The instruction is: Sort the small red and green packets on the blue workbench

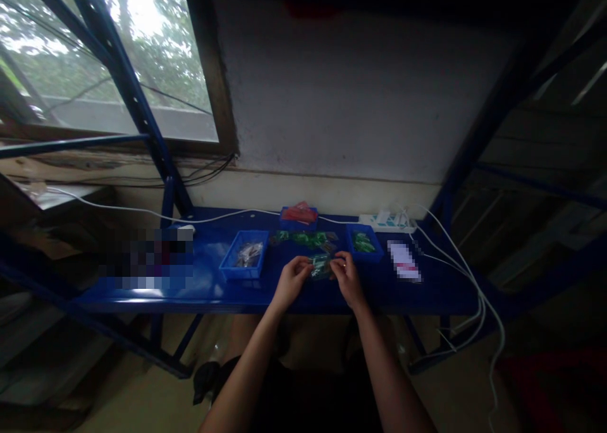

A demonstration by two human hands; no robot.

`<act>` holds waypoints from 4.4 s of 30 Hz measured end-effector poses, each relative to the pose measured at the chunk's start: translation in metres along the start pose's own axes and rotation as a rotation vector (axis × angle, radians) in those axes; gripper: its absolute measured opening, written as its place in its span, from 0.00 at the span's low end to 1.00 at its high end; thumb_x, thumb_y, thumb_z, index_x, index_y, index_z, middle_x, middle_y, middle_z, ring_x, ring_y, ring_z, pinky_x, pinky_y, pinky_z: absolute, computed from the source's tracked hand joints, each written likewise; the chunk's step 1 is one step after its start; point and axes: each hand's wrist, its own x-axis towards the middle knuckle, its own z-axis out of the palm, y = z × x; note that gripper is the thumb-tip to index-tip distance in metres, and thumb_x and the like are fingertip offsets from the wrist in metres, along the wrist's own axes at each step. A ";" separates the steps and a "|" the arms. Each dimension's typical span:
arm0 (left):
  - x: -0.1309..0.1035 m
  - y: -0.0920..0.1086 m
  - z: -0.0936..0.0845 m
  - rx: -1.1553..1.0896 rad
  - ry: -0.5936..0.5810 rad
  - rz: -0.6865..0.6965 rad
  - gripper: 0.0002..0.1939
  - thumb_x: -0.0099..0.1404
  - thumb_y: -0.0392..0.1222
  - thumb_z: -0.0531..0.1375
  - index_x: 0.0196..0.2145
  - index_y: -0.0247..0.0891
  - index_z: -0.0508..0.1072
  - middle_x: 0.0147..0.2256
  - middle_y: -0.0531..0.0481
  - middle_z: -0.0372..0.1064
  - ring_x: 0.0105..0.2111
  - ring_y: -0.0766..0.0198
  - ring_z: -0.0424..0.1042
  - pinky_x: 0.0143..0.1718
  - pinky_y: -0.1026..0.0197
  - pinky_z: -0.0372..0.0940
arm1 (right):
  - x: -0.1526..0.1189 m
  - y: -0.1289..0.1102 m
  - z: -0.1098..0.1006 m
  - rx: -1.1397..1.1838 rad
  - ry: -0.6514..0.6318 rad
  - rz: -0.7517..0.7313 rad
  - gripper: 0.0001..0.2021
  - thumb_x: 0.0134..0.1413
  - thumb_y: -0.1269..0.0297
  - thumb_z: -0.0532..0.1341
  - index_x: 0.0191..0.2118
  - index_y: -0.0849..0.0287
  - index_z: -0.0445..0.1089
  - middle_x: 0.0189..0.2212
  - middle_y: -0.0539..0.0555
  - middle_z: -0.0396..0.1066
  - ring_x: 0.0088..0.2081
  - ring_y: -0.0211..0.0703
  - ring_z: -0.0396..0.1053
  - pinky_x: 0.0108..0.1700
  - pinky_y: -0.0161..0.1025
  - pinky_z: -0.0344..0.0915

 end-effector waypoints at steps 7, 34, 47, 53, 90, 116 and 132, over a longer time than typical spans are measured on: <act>0.000 0.001 -0.001 0.019 0.069 0.015 0.15 0.52 0.48 0.61 0.34 0.34 0.71 0.20 0.56 0.64 0.21 0.68 0.64 0.24 0.67 0.58 | -0.003 -0.006 0.001 -0.191 -0.140 -0.133 0.12 0.49 0.55 0.59 0.25 0.58 0.68 0.26 0.51 0.69 0.31 0.42 0.67 0.34 0.35 0.63; 0.000 -0.003 0.001 0.125 -0.022 0.051 0.12 0.56 0.43 0.56 0.35 0.33 0.72 0.25 0.51 0.70 0.25 0.65 0.67 0.28 0.65 0.61 | 0.010 0.011 0.009 -0.874 0.041 -0.273 0.14 0.50 0.68 0.59 0.44 0.60 0.71 0.46 0.64 0.70 0.50 0.54 0.65 0.53 0.50 0.61; 0.001 -0.007 0.004 0.181 0.075 0.131 0.14 0.56 0.42 0.58 0.40 0.35 0.70 0.30 0.50 0.70 0.29 0.65 0.68 0.32 0.65 0.63 | 0.013 0.003 0.016 -0.127 0.015 -0.078 0.10 0.52 0.59 0.57 0.38 0.58 0.71 0.34 0.55 0.76 0.35 0.46 0.74 0.32 0.39 0.70; 0.000 -0.009 0.004 0.157 -0.023 0.060 0.12 0.55 0.46 0.60 0.34 0.35 0.70 0.26 0.51 0.70 0.27 0.64 0.69 0.31 0.64 0.62 | 0.004 0.003 0.013 0.130 -0.026 0.051 0.13 0.45 0.58 0.63 0.38 0.58 0.70 0.34 0.54 0.75 0.36 0.45 0.73 0.34 0.39 0.70; 0.000 -0.007 0.006 0.135 -0.133 0.023 0.14 0.53 0.49 0.62 0.27 0.33 0.72 0.23 0.51 0.69 0.23 0.67 0.64 0.25 0.66 0.56 | 0.001 -0.003 0.010 0.040 -0.099 0.035 0.14 0.44 0.60 0.62 0.39 0.58 0.70 0.29 0.51 0.73 0.31 0.42 0.70 0.33 0.37 0.66; -0.004 0.000 0.003 0.153 -0.131 0.066 0.12 0.55 0.47 0.59 0.28 0.34 0.72 0.24 0.51 0.69 0.25 0.66 0.65 0.28 0.66 0.58 | 0.000 -0.005 0.011 -0.126 -0.156 -0.040 0.09 0.49 0.58 0.57 0.29 0.57 0.69 0.24 0.49 0.68 0.27 0.40 0.65 0.30 0.35 0.62; -0.005 -0.002 0.001 0.203 -0.122 0.060 0.15 0.55 0.50 0.60 0.26 0.33 0.71 0.22 0.52 0.67 0.23 0.67 0.62 0.26 0.66 0.55 | -0.001 -0.007 0.010 -0.139 -0.181 -0.062 0.09 0.50 0.58 0.58 0.30 0.58 0.69 0.27 0.50 0.71 0.30 0.41 0.67 0.32 0.35 0.62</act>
